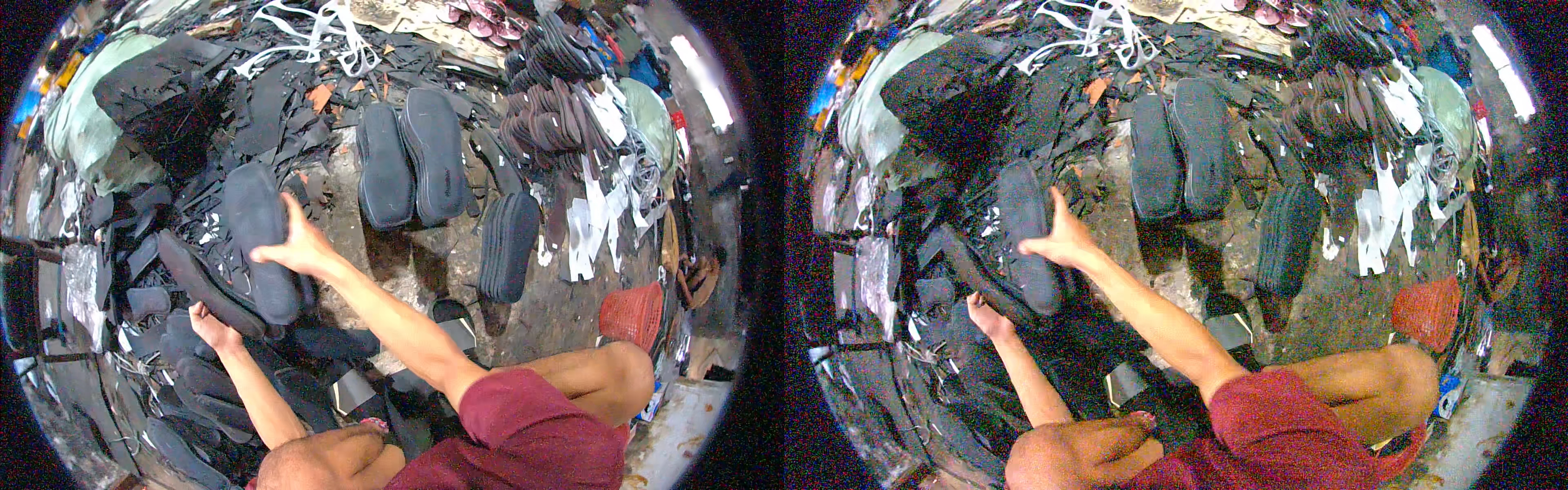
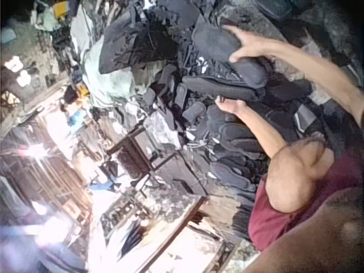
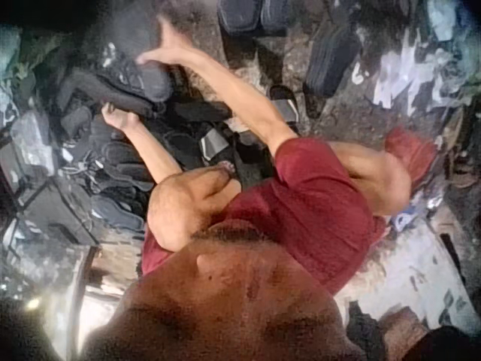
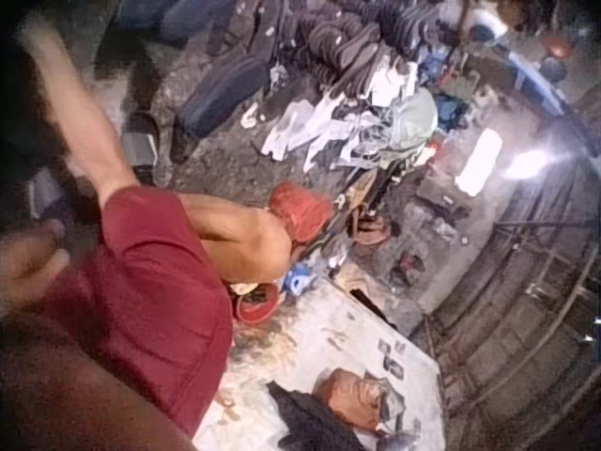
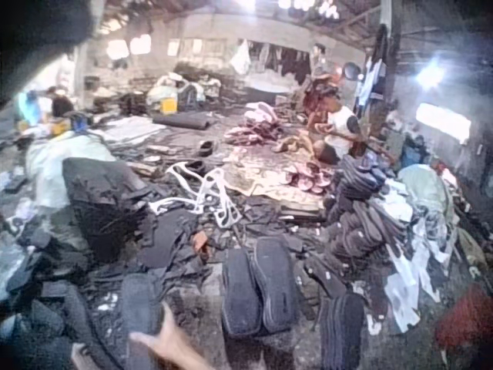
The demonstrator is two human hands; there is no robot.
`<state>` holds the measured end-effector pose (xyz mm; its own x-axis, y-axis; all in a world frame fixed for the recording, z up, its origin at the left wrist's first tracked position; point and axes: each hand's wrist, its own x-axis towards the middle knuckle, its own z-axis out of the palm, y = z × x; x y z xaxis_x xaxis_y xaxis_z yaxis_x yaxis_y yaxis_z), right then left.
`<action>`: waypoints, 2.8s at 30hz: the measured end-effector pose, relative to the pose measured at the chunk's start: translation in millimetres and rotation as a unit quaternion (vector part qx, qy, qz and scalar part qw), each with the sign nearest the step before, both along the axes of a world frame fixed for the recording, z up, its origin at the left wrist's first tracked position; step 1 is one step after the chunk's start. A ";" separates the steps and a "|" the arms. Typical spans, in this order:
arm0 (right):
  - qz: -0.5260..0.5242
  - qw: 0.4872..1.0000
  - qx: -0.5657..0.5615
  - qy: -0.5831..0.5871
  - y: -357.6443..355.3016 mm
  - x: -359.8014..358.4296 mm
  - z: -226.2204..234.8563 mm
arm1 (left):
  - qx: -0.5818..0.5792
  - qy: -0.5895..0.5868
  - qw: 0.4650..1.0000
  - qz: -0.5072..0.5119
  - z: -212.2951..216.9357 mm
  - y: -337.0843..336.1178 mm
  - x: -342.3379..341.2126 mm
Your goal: The person sits on the floor and uses a knife to trim the edges of black rubber shoe soles. They then gather the trimmed soles and stack them into neat piles.
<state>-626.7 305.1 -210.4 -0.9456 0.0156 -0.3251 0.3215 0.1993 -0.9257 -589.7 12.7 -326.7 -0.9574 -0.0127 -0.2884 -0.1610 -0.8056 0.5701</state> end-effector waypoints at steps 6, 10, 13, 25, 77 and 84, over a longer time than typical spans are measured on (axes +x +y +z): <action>-0.017 0.864 0.496 0.084 53.3 93.2 -51.9 | -0.102 -0.117 0.980 0.128 86.1 105.1 -3.3; -0.063 0.938 0.307 0.147 73.3 100.2 -28.4 | -0.013 -0.025 1.000 0.007 87.4 121.4 -14.9; -0.220 0.865 0.286 0.348 98.2 140.1 73.5 | -0.157 -0.025 0.984 0.079 90.6 125.7 -25.9; -0.635 0.701 0.215 -0.242 436.0 351.2 -44.8 | -0.207 0.055 0.968 -0.134 97.9 222.4 -14.2; 0.014 0.959 0.281 0.038 64.3 -5.2 -32.9 | -0.734 0.106 0.669 -0.047 50.2 182.1 0.2; -0.060 0.898 0.436 -0.011 24.6 -35.2 -14.7 | -0.740 0.078 0.667 -0.035 48.0 182.3 4.6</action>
